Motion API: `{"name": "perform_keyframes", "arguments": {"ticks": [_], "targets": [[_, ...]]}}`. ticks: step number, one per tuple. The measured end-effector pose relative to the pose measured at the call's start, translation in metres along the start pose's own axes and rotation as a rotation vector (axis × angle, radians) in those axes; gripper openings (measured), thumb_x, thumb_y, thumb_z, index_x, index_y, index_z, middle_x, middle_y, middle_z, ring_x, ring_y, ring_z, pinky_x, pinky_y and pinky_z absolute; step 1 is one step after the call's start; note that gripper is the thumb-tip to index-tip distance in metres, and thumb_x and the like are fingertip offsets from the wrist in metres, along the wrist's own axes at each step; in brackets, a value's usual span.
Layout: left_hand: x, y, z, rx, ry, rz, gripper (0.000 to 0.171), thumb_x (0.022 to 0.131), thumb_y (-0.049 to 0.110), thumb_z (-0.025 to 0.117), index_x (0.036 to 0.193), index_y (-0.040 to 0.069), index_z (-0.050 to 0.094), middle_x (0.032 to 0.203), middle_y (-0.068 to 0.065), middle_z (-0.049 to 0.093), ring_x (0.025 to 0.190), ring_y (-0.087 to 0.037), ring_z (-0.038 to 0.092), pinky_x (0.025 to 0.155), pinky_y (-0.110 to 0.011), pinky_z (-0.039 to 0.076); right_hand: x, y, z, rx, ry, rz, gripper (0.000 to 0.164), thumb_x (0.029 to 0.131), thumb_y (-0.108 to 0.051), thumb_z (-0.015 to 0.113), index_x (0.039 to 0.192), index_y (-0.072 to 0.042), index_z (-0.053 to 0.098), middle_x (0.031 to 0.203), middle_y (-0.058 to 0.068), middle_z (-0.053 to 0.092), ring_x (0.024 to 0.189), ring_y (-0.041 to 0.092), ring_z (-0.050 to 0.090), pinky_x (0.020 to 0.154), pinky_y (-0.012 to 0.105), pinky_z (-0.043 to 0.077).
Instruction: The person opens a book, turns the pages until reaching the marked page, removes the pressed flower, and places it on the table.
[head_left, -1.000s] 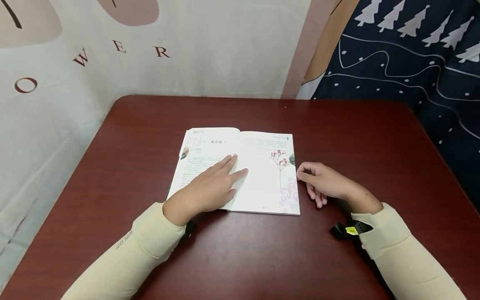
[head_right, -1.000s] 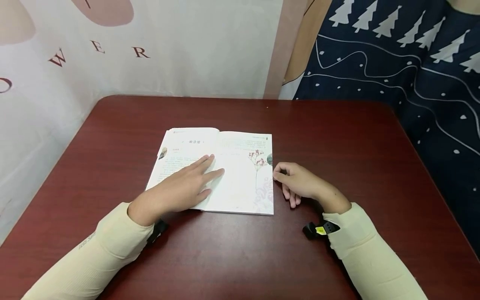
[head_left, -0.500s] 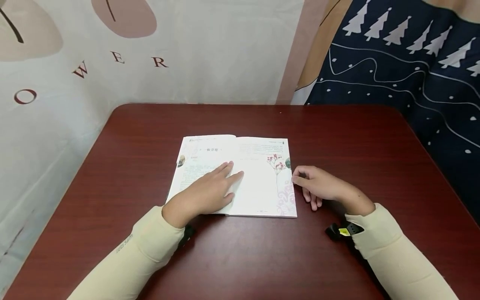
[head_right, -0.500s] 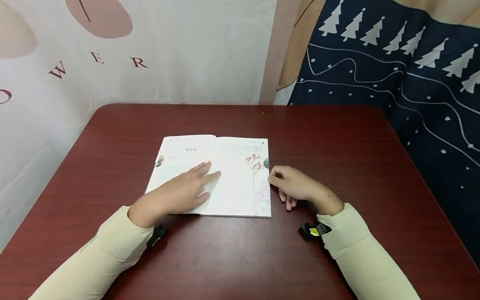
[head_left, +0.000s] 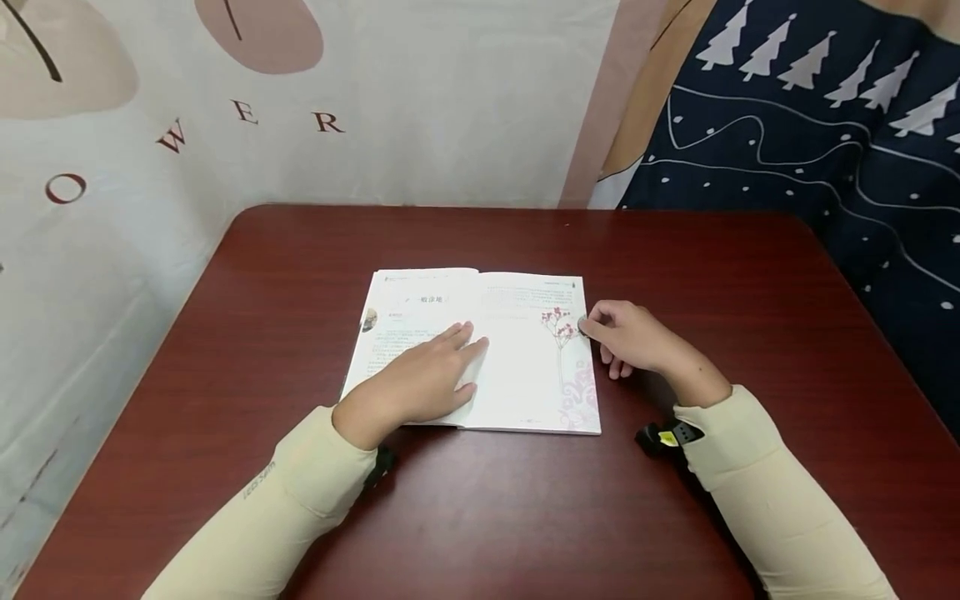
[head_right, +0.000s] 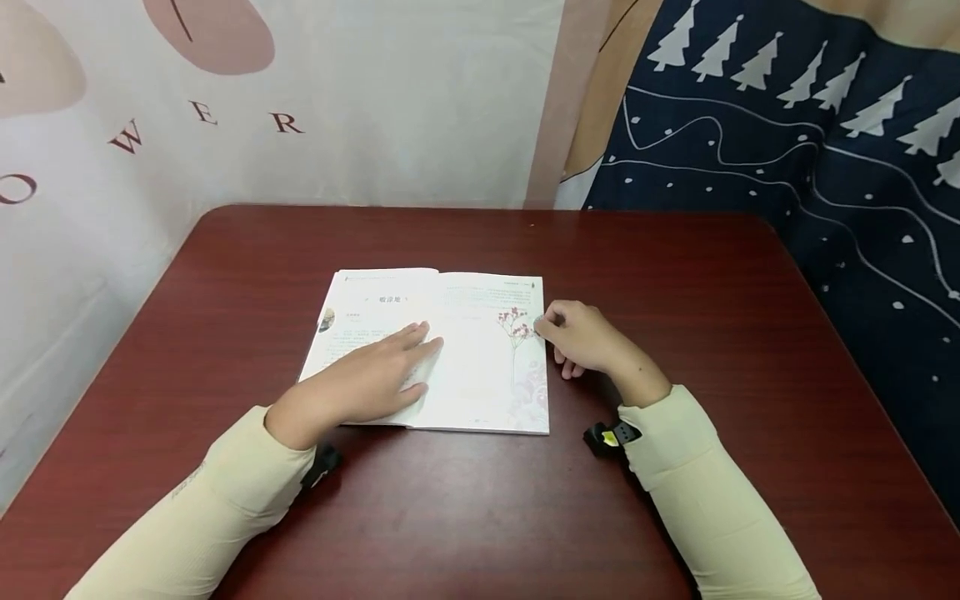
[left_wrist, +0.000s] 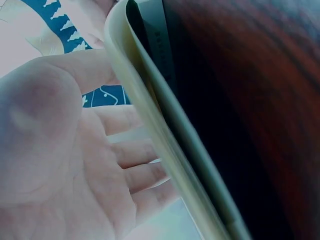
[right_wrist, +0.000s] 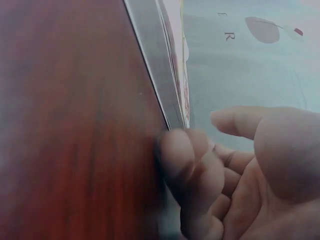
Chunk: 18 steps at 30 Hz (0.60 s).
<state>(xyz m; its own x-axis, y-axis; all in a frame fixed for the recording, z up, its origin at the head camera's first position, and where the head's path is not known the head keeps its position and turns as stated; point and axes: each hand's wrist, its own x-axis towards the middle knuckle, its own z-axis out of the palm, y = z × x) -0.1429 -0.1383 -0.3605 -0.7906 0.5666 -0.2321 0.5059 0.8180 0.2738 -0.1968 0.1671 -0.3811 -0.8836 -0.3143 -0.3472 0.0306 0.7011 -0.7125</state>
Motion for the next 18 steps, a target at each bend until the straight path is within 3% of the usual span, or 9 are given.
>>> {"name": "perform_keyframes", "arguments": {"ticks": [11, 18], "targets": [[0.0014, 0.0021, 0.0011, 0.016, -0.012, -0.004, 0.061, 0.098, 0.027, 0.058, 0.152, 0.005, 0.041, 0.16, -0.023, 0.031, 0.151, -0.035, 0.028, 0.12, -0.049, 0.032, 0.0064, 0.0019, 0.0056, -0.081, 0.038, 0.019, 0.036, 0.099, -0.038, 0.061, 0.08, -0.008, 0.052, 0.057, 0.006, 0.052, 0.041, 0.02, 0.057, 0.043, 0.032, 0.051], [-0.0011, 0.0002, 0.0004, 0.023, -0.007, -0.008, 0.061, 0.098, 0.027, 0.058, 0.152, 0.005, 0.041, 0.161, -0.023, 0.03, 0.151, -0.035, 0.029, 0.12, -0.049, 0.032, 0.0107, 0.0008, 0.0099, -0.121, 0.055, 0.003, 0.041, 0.095, -0.044, 0.065, 0.076, -0.011, 0.051, 0.055, 0.006, 0.053, 0.04, 0.02, 0.057, 0.042, 0.031, 0.05]]}}
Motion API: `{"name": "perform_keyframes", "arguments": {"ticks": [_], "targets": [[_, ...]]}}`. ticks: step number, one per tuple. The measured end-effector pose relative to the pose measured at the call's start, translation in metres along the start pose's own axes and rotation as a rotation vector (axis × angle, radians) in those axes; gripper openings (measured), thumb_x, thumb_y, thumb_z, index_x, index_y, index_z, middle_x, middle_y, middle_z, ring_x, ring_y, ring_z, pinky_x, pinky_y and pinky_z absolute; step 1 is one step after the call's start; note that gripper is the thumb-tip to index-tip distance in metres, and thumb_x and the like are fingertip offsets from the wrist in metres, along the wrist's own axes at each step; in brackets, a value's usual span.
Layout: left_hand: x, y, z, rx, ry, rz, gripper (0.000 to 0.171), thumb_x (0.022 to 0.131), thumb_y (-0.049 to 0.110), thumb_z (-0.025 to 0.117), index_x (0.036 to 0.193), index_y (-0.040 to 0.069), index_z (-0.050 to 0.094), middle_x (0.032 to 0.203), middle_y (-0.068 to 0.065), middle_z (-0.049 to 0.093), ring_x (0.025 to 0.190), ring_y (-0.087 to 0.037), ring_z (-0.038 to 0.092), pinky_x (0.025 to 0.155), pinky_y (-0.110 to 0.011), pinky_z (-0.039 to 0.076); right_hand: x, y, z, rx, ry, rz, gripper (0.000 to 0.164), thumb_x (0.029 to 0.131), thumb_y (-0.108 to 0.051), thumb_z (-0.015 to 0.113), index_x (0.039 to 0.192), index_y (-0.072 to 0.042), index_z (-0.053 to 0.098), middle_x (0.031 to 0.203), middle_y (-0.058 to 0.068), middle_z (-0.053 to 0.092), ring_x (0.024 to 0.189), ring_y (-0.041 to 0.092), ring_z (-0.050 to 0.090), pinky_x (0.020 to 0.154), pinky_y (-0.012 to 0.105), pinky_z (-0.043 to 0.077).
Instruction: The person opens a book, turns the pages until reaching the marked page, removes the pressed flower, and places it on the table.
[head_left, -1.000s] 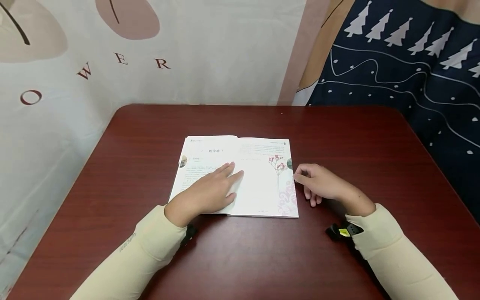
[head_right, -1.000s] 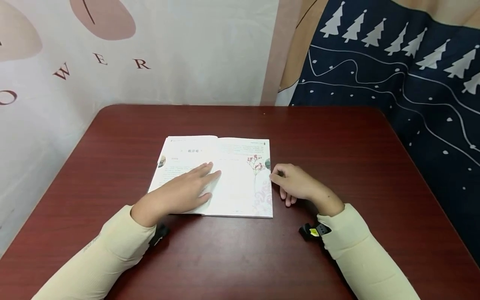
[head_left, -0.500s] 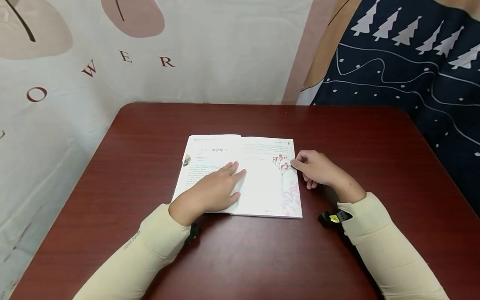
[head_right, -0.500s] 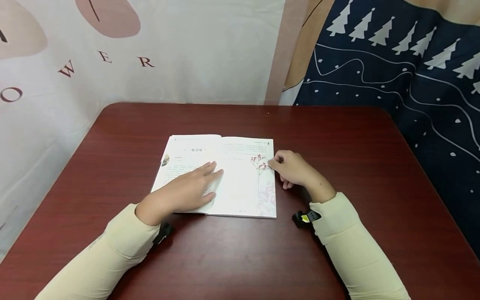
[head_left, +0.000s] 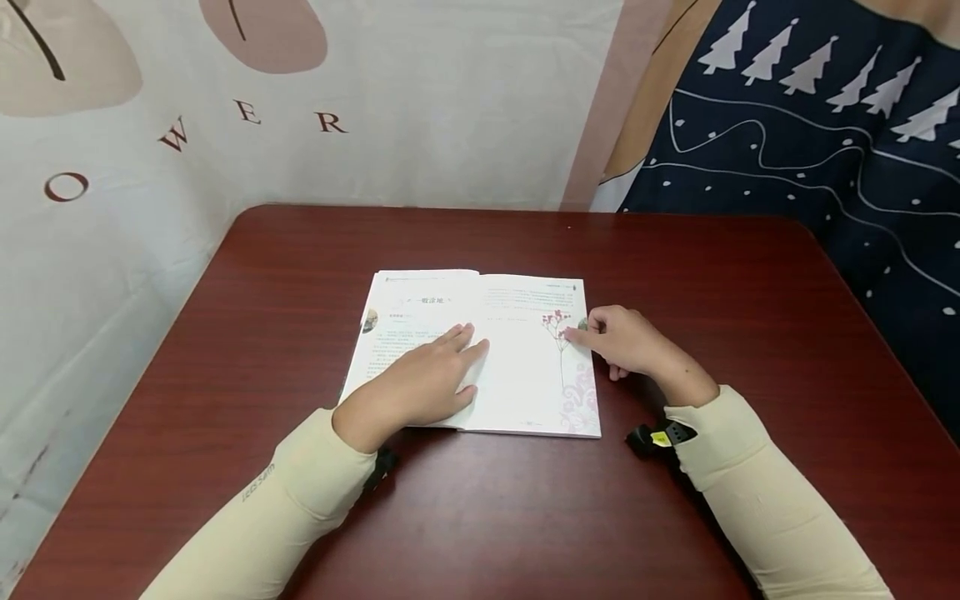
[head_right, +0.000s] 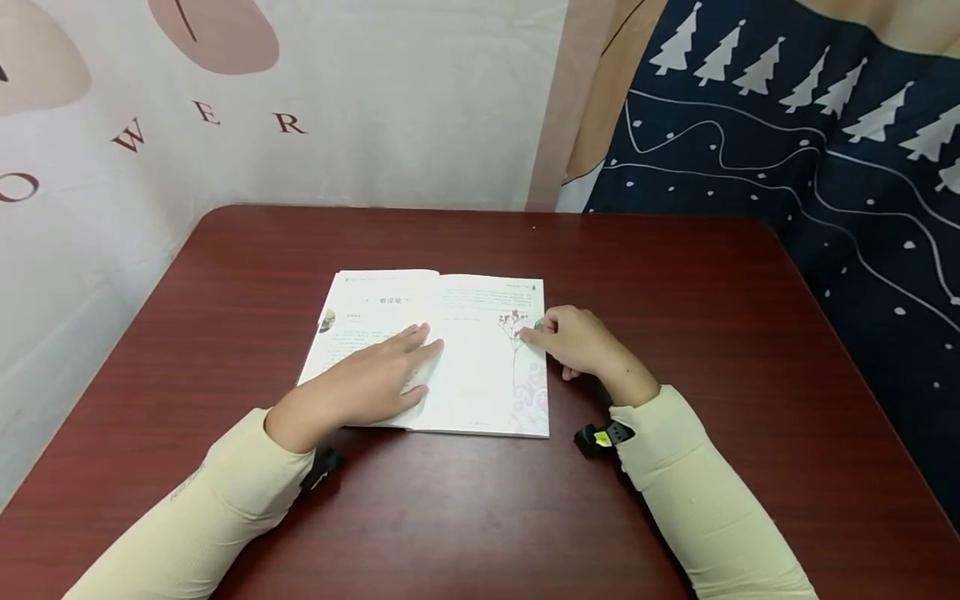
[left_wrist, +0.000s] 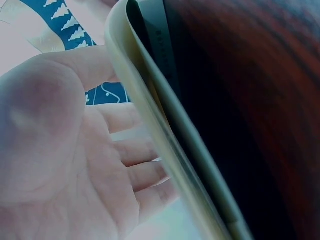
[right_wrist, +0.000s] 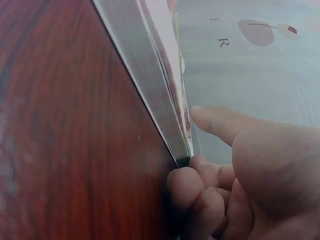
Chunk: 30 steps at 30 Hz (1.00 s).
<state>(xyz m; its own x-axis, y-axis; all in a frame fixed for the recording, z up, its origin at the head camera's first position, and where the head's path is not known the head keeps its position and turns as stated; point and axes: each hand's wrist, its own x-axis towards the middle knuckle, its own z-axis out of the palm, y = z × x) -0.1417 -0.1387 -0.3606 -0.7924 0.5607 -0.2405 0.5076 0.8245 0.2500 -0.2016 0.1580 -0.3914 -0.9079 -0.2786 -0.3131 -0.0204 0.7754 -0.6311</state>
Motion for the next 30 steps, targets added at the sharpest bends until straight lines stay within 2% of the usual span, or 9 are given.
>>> {"name": "perform_keyframes", "arguments": {"ticks": [16, 30], "targets": [[-0.003, -0.003, 0.001, -0.016, 0.029, 0.004, 0.061, 0.097, 0.026, 0.059, 0.151, 0.004, 0.042, 0.159, -0.024, 0.033, 0.15, -0.035, 0.031, 0.12, -0.048, 0.032, 0.001, 0.0, -0.002, 0.037, -0.017, 0.01, 0.037, 0.096, -0.038, 0.065, 0.079, -0.009, 0.05, 0.054, 0.007, 0.052, 0.04, 0.02, 0.058, 0.043, 0.034, 0.053], [0.002, -0.001, 0.001, -0.006, 0.037, 0.014, 0.061, 0.097, 0.026, 0.059, 0.151, 0.004, 0.043, 0.159, -0.024, 0.032, 0.15, -0.036, 0.03, 0.12, -0.049, 0.032, -0.001, 0.007, -0.011, 0.143, -0.065, 0.074, 0.03, 0.099, -0.033, 0.061, 0.101, -0.004, 0.054, 0.061, 0.009, 0.056, 0.045, 0.02, 0.063, 0.048, 0.034, 0.056]]}}
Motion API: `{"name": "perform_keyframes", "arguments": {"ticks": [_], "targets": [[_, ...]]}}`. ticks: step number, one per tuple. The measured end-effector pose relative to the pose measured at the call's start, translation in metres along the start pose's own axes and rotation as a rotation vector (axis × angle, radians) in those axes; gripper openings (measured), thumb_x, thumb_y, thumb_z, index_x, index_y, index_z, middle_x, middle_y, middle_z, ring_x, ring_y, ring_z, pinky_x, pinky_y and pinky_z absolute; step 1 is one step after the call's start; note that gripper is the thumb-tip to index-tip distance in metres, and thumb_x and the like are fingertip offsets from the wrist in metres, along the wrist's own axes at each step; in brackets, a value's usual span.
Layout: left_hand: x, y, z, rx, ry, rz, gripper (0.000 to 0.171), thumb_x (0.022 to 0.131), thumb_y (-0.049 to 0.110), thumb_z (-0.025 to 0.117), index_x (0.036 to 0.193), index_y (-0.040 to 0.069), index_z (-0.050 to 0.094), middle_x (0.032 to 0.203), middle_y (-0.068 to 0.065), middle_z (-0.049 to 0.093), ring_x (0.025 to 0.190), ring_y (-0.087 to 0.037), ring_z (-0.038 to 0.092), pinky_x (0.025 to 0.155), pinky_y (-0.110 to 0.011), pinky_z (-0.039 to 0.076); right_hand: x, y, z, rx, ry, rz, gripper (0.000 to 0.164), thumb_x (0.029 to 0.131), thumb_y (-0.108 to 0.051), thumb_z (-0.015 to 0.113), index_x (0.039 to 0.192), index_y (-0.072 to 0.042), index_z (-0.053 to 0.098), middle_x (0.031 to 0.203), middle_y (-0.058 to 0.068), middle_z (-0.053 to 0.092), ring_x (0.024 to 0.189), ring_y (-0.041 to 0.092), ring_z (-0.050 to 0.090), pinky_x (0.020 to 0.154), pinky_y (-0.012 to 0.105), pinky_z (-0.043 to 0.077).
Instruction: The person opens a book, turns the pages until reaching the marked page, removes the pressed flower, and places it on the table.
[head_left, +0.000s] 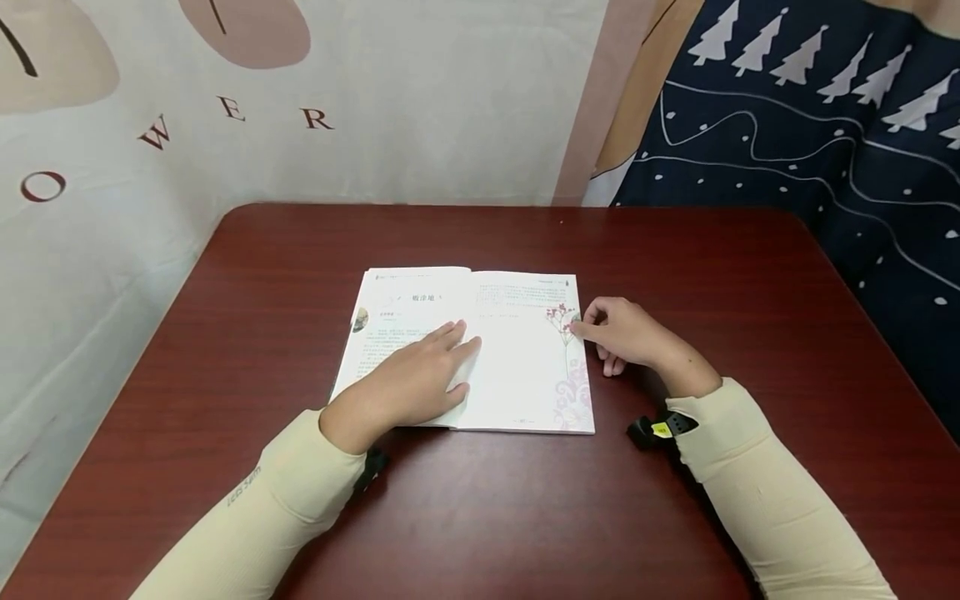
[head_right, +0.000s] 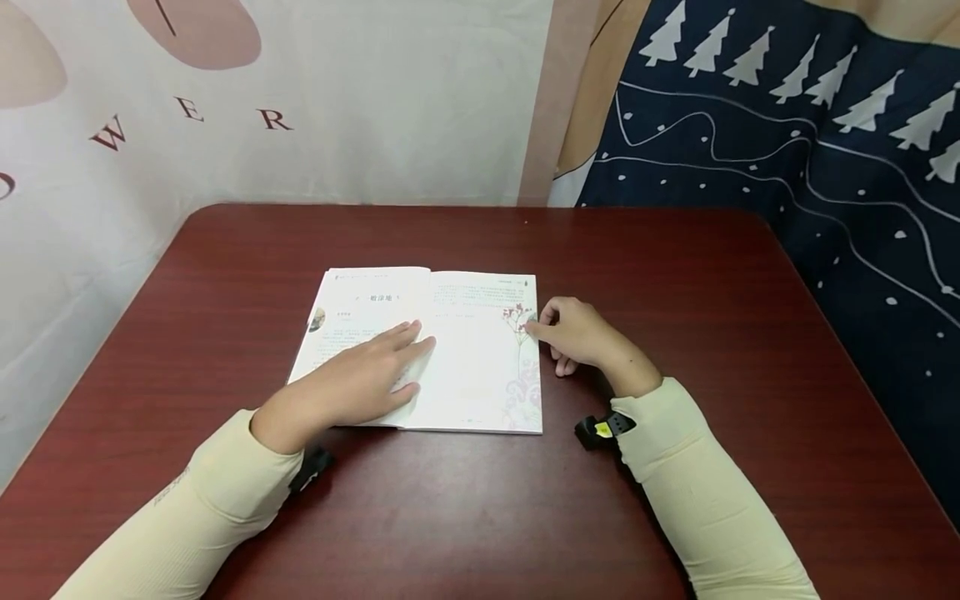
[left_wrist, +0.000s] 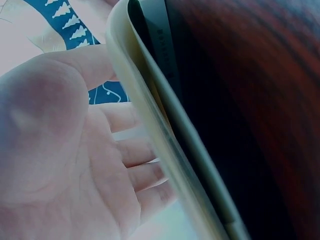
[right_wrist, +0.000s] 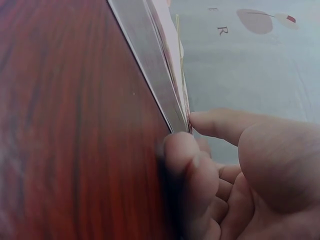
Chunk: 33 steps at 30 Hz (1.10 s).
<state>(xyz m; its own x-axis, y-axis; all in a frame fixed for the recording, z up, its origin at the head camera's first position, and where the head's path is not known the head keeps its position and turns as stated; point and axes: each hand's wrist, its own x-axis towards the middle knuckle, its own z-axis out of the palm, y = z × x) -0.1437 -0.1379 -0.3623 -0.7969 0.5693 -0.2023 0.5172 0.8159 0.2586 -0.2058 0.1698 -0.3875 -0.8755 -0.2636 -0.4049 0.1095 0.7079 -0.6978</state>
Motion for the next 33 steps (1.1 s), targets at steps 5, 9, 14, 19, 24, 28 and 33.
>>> {"name": "perform_keyframes", "arguments": {"ticks": [5, 9, 14, 19, 24, 28, 33], "targets": [[0.0, -0.001, 0.0, 0.005, -0.004, -0.005, 0.061, 0.097, 0.026, 0.06, 0.151, 0.004, 0.043, 0.16, -0.024, 0.032, 0.151, -0.036, 0.03, 0.12, -0.049, 0.032, 0.001, 0.001, -0.001, 0.03, -0.016, 0.0, 0.028, 0.1, -0.03, 0.06, 0.101, -0.003, 0.054, 0.061, 0.008, 0.056, 0.045, 0.02, 0.063, 0.047, 0.033, 0.056], [0.0, 0.0, 0.0, 0.009, 0.005, -0.001, 0.061, 0.096, 0.026, 0.06, 0.151, 0.004, 0.043, 0.159, -0.024, 0.033, 0.15, -0.037, 0.031, 0.12, -0.049, 0.032, 0.002, 0.002, -0.001, 0.045, -0.014, -0.009, 0.026, 0.1, -0.028, 0.059, 0.1, -0.003, 0.054, 0.061, 0.008, 0.055, 0.044, 0.019, 0.062, 0.047, 0.033, 0.055], [0.0, 0.0, 0.0, 0.01, 0.01, 0.004, 0.061, 0.096, 0.026, 0.06, 0.15, 0.004, 0.044, 0.159, -0.024, 0.033, 0.15, -0.037, 0.032, 0.12, -0.05, 0.033, 0.003, 0.004, -0.002, 0.065, -0.02, -0.009, 0.025, 0.1, -0.027, 0.059, 0.101, -0.003, 0.054, 0.06, 0.007, 0.055, 0.044, 0.018, 0.062, 0.046, 0.032, 0.055], [0.0, 0.0, 0.001, 0.005, 0.0, -0.001, 0.061, 0.097, 0.026, 0.059, 0.151, 0.004, 0.043, 0.16, -0.023, 0.033, 0.15, -0.036, 0.031, 0.119, -0.05, 0.033, 0.004, 0.007, -0.003, 0.113, -0.042, -0.017, 0.024, 0.1, -0.025, 0.06, 0.101, -0.002, 0.053, 0.06, 0.007, 0.054, 0.044, 0.017, 0.061, 0.045, 0.032, 0.054], [0.0, -0.001, 0.001, 0.012, 0.006, 0.003, 0.061, 0.097, 0.027, 0.059, 0.151, 0.004, 0.043, 0.159, -0.024, 0.033, 0.15, -0.036, 0.031, 0.119, -0.05, 0.033, 0.005, 0.011, -0.004, 0.17, -0.077, -0.022, 0.025, 0.1, -0.025, 0.06, 0.104, -0.001, 0.053, 0.061, 0.006, 0.054, 0.045, 0.017, 0.06, 0.046, 0.031, 0.054], [0.001, -0.001, 0.001, 0.015, 0.006, 0.003, 0.061, 0.097, 0.027, 0.059, 0.151, 0.004, 0.043, 0.159, -0.024, 0.033, 0.15, -0.036, 0.032, 0.119, -0.05, 0.033, 0.006, 0.013, -0.006, 0.204, -0.099, -0.022, 0.026, 0.101, -0.025, 0.058, 0.105, 0.0, 0.055, 0.061, 0.004, 0.054, 0.045, 0.015, 0.06, 0.046, 0.03, 0.053], [0.001, -0.002, 0.001, 0.011, -0.001, -0.003, 0.061, 0.097, 0.027, 0.059, 0.151, 0.005, 0.043, 0.16, -0.023, 0.032, 0.15, -0.036, 0.031, 0.119, -0.05, 0.033, 0.005, 0.013, -0.008, 0.233, -0.114, -0.019, 0.025, 0.102, -0.023, 0.057, 0.107, 0.001, 0.055, 0.06, 0.004, 0.053, 0.045, 0.014, 0.059, 0.046, 0.03, 0.053]]}}
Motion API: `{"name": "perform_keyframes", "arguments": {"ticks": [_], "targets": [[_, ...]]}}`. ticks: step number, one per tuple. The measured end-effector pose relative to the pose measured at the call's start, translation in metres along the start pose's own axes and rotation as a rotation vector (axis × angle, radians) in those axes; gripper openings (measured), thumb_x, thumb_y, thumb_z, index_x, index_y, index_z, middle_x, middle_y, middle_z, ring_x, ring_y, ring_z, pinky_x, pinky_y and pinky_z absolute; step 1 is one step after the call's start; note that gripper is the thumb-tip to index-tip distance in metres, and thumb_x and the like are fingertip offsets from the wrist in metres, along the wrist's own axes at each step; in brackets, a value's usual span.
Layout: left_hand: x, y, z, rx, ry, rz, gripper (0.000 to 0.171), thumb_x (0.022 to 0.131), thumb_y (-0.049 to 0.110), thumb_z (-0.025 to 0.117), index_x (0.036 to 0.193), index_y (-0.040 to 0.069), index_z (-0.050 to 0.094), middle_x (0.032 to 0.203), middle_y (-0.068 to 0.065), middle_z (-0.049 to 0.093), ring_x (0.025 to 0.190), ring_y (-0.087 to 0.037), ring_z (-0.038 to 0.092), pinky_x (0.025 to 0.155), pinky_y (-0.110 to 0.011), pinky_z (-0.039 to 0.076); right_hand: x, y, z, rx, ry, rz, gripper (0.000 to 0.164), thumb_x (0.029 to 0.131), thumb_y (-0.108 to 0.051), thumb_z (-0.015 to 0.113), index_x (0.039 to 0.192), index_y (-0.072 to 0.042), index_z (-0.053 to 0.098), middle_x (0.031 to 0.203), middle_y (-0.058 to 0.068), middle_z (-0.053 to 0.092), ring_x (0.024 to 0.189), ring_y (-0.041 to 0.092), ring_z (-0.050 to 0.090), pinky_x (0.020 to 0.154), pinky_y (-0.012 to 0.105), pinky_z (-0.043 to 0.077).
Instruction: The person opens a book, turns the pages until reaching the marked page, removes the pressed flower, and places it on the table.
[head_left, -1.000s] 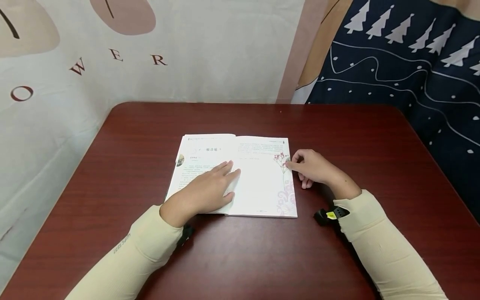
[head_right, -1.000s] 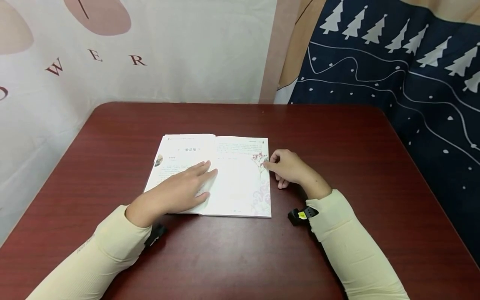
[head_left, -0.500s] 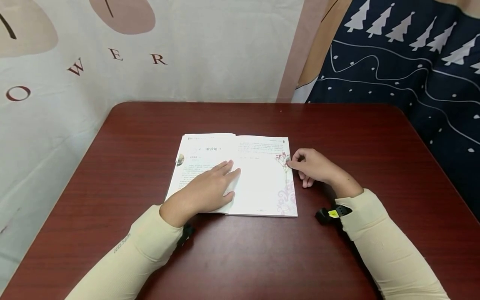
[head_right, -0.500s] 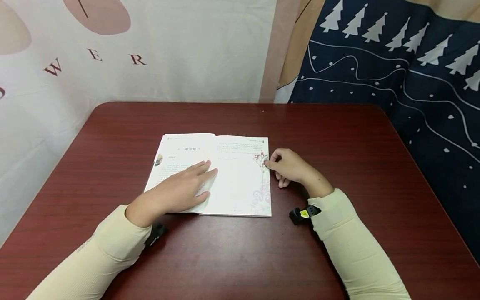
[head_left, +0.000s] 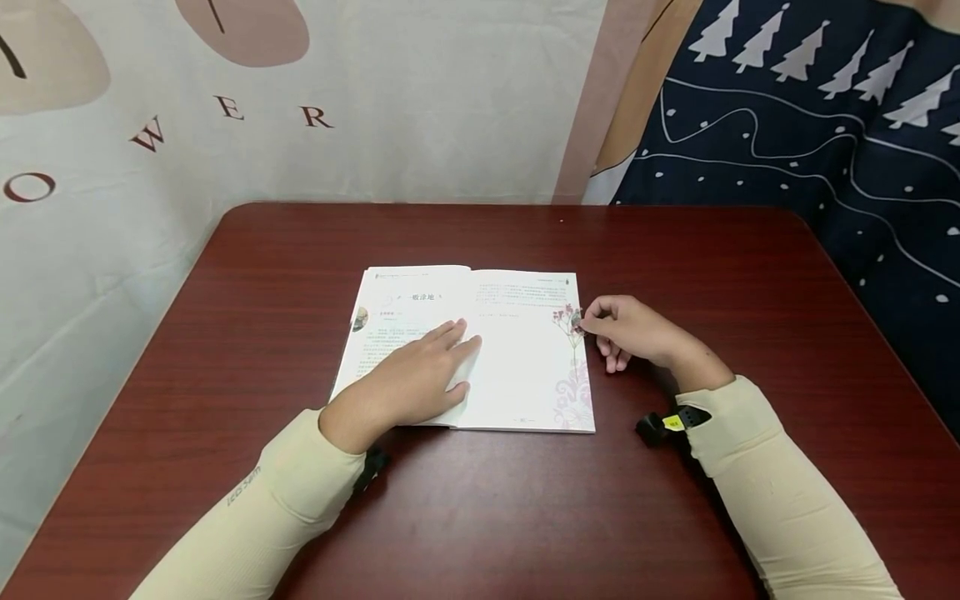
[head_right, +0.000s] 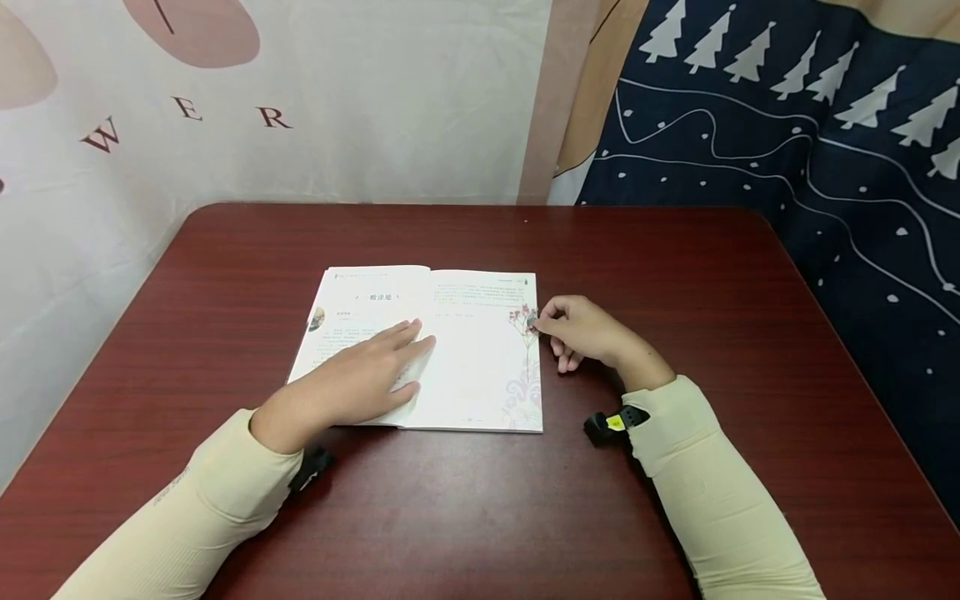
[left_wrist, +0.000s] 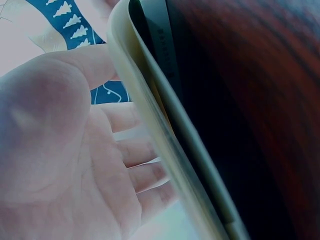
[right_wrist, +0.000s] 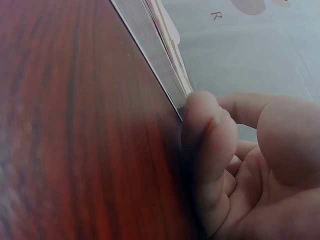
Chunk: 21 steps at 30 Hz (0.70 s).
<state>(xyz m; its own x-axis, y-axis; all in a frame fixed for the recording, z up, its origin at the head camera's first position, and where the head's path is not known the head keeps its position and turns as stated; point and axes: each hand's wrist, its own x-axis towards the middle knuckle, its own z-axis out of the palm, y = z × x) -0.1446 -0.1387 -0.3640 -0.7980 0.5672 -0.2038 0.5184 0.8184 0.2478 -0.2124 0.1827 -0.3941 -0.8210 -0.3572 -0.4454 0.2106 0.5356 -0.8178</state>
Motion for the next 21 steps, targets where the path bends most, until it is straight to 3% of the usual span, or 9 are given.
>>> {"name": "perform_keyframes", "arguments": {"ticks": [9, 21], "targets": [[0.0, 0.0, 0.0, -0.004, -0.006, -0.006, 0.06, 0.097, 0.027, 0.059, 0.151, 0.006, 0.043, 0.16, -0.022, 0.032, 0.151, -0.035, 0.03, 0.12, -0.049, 0.032, -0.006, -0.003, -0.006, 0.019, 0.027, -0.016, 0.022, 0.103, -0.02, 0.053, 0.111, 0.0, 0.053, 0.064, 0.006, 0.053, 0.049, 0.021, 0.063, 0.049, 0.033, 0.055], [0.0, 0.001, 0.003, -0.009, -0.004, -0.009, 0.06, 0.098, 0.028, 0.058, 0.152, 0.006, 0.042, 0.161, -0.022, 0.031, 0.151, -0.035, 0.03, 0.12, -0.049, 0.032, -0.018, -0.007, -0.02, -0.004, 0.087, -0.051, 0.021, 0.104, -0.019, 0.05, 0.111, 0.001, 0.05, 0.063, 0.006, 0.052, 0.049, 0.02, 0.062, 0.048, 0.033, 0.055]]}}
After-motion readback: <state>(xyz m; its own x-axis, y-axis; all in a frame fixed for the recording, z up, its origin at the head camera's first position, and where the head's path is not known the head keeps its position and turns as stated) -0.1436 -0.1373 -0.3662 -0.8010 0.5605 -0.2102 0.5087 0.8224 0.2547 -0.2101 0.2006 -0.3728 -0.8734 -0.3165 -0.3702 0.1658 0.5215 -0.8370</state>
